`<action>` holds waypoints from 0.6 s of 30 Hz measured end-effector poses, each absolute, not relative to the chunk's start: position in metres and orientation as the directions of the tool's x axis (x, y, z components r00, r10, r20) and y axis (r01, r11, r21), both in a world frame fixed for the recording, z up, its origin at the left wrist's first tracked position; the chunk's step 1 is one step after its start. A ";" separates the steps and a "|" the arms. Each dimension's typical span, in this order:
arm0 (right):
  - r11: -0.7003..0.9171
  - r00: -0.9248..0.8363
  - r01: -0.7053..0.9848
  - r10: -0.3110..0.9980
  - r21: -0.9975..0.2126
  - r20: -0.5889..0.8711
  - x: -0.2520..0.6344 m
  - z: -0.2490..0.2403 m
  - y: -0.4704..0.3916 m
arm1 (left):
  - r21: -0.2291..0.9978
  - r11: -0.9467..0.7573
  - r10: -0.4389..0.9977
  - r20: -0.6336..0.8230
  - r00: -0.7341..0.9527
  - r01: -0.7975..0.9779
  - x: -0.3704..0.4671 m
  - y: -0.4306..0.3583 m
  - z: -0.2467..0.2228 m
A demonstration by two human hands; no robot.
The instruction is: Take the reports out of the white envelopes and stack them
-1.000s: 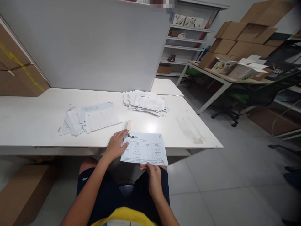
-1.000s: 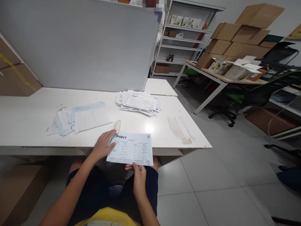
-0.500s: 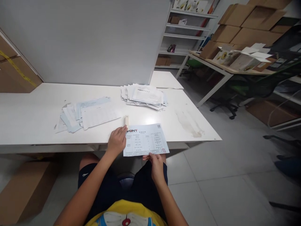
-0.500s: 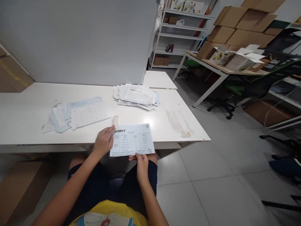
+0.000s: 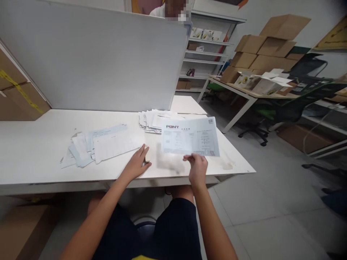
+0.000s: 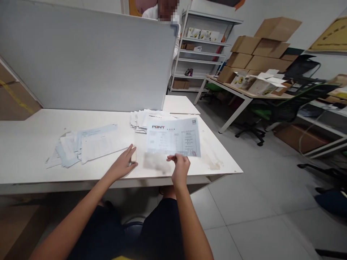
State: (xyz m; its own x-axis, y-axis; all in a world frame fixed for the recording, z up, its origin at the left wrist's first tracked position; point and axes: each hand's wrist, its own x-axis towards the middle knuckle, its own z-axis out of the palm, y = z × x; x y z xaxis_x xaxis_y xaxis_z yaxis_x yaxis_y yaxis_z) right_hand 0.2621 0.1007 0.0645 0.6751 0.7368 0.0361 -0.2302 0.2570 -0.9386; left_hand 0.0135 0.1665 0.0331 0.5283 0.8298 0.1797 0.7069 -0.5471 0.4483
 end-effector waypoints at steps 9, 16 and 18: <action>-0.074 0.341 -0.305 0.922 -0.949 -0.181 0.283 0.055 0.254 | 0.463 -0.548 0.829 0.190 0.526 0.697 0.012 0.163 0.039; -0.003 0.476 -0.122 0.877 -0.993 -0.061 0.277 0.019 0.228 | 0.457 -0.575 0.816 0.261 0.516 0.678 0.012 0.163 0.034; 0.017 0.469 -0.044 0.883 -0.999 -0.005 0.270 0.016 0.216 | 0.464 -0.568 0.823 0.345 0.452 0.679 0.007 0.163 0.036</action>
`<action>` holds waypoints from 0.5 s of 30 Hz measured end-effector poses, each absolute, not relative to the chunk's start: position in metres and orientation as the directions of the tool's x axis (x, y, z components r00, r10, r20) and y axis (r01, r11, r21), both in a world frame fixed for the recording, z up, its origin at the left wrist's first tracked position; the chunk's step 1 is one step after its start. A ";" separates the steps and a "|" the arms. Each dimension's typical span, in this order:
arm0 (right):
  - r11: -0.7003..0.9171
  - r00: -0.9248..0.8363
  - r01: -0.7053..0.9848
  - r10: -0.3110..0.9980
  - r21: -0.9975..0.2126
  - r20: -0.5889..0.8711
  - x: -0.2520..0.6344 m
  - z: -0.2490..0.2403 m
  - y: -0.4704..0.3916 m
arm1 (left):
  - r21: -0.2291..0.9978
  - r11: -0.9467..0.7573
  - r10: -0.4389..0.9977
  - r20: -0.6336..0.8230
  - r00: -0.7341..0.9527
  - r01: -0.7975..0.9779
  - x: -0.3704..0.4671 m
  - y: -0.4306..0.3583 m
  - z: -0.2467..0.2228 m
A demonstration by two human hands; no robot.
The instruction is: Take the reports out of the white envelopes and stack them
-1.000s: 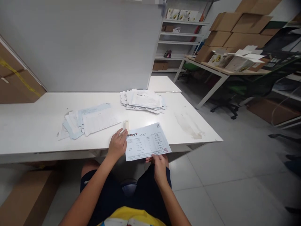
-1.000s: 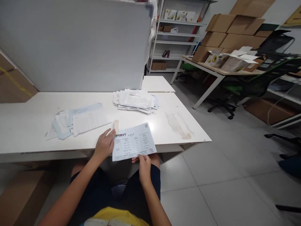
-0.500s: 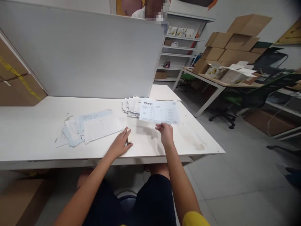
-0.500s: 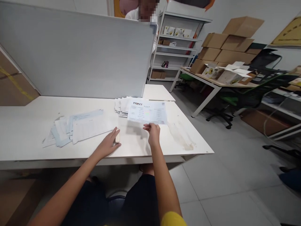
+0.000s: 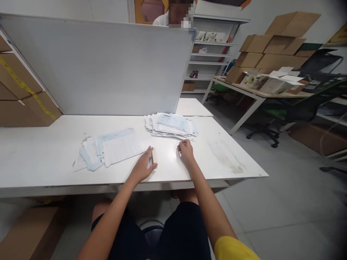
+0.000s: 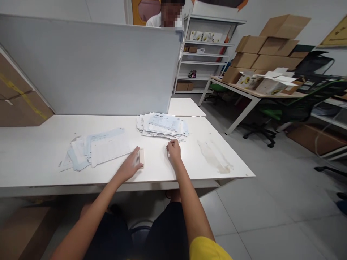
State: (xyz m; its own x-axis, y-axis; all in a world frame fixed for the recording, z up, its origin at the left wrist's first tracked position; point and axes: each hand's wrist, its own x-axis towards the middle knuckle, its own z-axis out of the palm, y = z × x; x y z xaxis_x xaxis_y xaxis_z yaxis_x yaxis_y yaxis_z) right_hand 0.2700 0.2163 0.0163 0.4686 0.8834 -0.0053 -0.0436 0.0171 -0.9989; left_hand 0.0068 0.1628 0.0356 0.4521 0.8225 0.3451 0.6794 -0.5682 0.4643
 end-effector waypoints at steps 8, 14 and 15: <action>0.064 0.479 0.229 0.861 -0.971 0.170 0.270 0.008 0.158 | 0.197 0.045 0.937 0.331 -0.110 0.979 -0.055 0.193 0.045; 0.039 0.500 0.135 0.860 -0.990 0.102 0.273 0.001 0.154 | 0.119 0.025 0.942 0.331 -0.064 0.993 -0.067 0.199 0.042; 0.038 0.501 0.124 0.860 -0.992 0.095 0.273 0.001 0.154 | 0.115 0.005 0.942 0.332 -0.043 0.993 -0.066 0.196 0.042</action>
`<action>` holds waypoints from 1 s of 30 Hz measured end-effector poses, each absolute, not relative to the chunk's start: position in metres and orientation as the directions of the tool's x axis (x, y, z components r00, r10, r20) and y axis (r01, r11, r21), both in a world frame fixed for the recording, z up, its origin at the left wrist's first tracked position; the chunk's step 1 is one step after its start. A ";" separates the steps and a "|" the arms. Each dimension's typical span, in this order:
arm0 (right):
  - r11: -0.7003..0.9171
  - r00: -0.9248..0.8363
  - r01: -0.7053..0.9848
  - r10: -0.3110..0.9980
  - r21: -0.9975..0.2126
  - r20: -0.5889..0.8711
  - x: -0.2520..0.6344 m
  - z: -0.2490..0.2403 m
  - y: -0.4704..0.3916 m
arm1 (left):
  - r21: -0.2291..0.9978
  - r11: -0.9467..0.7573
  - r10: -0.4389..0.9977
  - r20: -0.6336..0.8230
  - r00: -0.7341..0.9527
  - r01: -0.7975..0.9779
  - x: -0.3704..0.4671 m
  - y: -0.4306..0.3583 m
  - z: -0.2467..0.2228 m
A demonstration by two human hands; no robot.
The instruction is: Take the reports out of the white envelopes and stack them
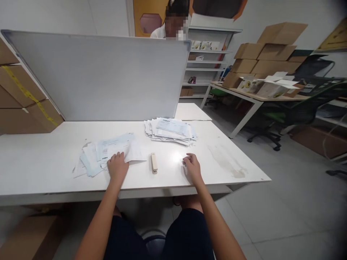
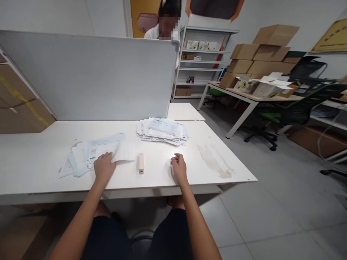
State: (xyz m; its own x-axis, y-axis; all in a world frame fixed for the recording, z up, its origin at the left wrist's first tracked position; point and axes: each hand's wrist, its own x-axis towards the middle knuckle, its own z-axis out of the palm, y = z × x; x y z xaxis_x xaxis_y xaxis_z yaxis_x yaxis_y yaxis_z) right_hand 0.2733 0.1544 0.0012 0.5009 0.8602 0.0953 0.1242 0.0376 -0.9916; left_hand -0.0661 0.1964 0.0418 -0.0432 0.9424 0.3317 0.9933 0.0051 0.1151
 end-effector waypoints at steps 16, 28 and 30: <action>0.027 0.471 0.059 0.880 -0.998 0.051 0.271 0.009 0.146 | 0.208 0.031 0.917 0.382 -0.110 0.978 -0.063 0.190 0.038; 0.042 0.479 0.049 0.876 -0.998 0.061 0.266 0.016 0.141 | 0.108 -0.073 0.920 0.392 0.025 0.991 -0.068 0.186 0.038; 0.040 0.477 0.045 0.877 -0.998 0.057 0.266 0.016 0.141 | 0.133 -0.096 0.921 0.389 0.037 0.986 -0.069 0.185 0.040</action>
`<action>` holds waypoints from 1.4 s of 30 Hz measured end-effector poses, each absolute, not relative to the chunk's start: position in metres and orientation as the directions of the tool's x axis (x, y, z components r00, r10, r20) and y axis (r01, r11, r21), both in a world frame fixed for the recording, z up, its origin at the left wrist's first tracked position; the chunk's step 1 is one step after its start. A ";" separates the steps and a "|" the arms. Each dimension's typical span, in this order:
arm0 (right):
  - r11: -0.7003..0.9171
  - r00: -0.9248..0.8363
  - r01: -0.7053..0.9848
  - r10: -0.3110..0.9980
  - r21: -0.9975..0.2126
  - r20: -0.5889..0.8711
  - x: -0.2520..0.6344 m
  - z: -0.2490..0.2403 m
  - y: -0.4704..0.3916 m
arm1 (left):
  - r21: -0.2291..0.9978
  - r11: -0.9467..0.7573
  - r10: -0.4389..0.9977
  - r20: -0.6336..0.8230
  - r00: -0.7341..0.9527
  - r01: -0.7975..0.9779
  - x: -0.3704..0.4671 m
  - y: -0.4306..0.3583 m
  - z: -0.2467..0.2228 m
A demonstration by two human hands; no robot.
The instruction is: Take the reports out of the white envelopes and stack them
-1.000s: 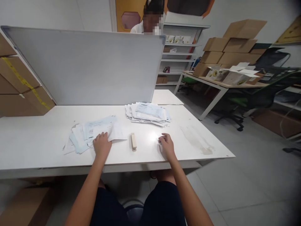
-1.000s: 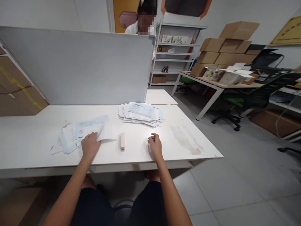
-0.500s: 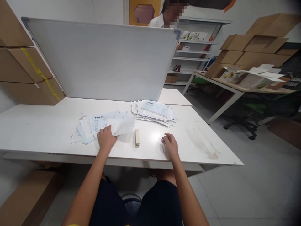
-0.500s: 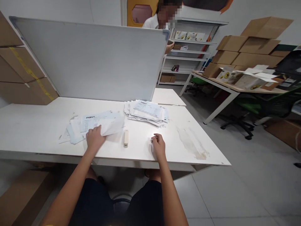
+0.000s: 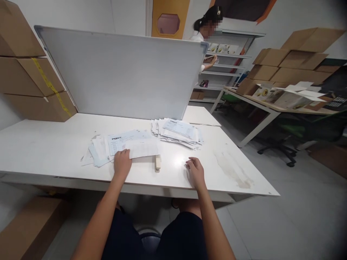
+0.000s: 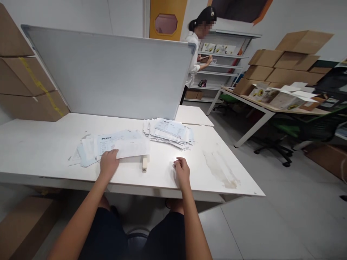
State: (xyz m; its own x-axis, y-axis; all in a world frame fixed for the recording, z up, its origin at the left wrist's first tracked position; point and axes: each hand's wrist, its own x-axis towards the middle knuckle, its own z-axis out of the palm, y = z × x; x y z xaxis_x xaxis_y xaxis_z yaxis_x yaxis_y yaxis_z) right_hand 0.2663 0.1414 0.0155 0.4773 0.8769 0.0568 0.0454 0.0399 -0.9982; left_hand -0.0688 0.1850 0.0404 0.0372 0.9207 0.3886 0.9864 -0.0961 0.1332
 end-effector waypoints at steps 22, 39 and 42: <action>0.050 0.456 0.071 0.887 -0.996 0.077 0.270 0.009 0.144 | 0.842 -0.122 0.912 -0.114 -0.394 -0.526 -0.085 0.186 0.056; 0.052 0.436 0.093 0.895 -0.994 0.088 0.271 0.008 0.146 | 0.763 0.037 0.925 -0.271 -0.267 -0.645 -0.087 0.184 0.057; 0.054 0.437 0.086 0.895 -0.995 0.086 0.271 0.009 0.146 | 0.800 0.070 0.943 -0.248 -0.222 -0.596 -0.087 0.179 0.058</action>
